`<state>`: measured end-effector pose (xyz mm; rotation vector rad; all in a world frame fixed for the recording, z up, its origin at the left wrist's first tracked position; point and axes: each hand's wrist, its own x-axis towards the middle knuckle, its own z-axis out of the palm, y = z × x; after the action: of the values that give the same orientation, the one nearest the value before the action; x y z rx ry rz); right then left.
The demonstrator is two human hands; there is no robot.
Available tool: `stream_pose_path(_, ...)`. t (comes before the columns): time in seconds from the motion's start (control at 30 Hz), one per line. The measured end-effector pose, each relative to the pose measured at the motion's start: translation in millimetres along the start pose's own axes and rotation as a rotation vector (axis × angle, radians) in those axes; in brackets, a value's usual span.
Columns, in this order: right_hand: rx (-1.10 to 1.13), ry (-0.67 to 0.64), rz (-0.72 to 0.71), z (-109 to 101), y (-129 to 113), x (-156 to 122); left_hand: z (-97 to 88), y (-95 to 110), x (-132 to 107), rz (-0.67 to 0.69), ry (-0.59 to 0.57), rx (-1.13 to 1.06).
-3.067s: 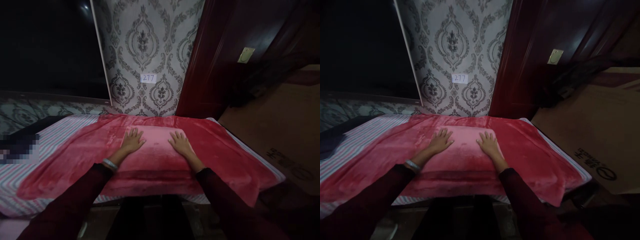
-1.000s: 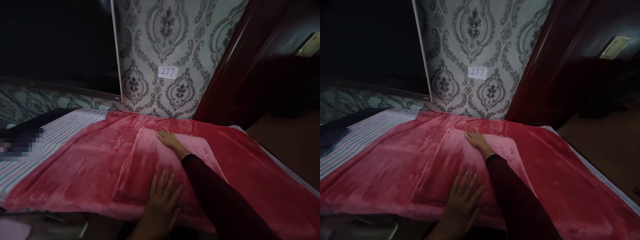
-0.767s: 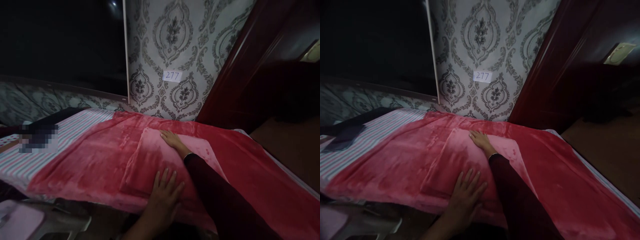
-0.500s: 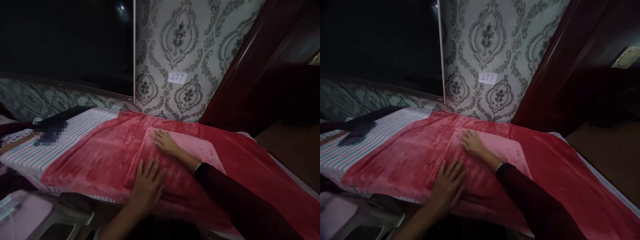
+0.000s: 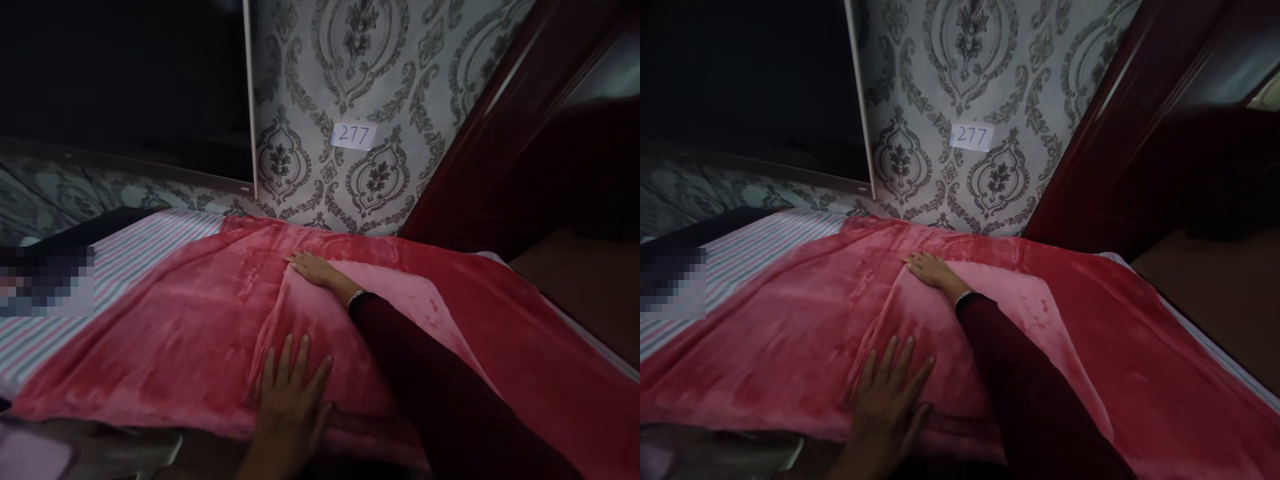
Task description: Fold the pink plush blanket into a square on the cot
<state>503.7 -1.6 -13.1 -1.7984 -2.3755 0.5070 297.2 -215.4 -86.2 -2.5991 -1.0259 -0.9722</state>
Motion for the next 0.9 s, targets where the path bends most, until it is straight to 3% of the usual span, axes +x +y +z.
stream_pose_path(0.27, 0.035, 0.051, 0.033, 0, 2, -2, 6.9, -4, -1, 0.003, 0.008, -0.011)
stream_pose_path(0.47, -0.091, 0.222, 0.049, -25, -22, -31, 5.5, -8, 4, 0.058, 0.057, 0.001)
stream_pose_path(0.57, -0.096, 0.270, -0.007, -30, -30, -82, 4.9, -9, 8, 0.069, 0.047, 0.013)
stream_pose_path(0.7, -0.114, 0.203, -0.026, -17, -28, -184, 1.9, -10, 9, 0.071, 0.035, 0.028)
stream_pose_path(0.8, -0.129, 0.191, 0.015, -2, -18, -251, -10.2, -17, 12, 0.079, -0.047, 0.020)
stream_pose_path(0.9, -0.120, 0.198, 0.050, 14, -9, -287, -31.5, -23, 31, 0.135, -0.181, -0.012)
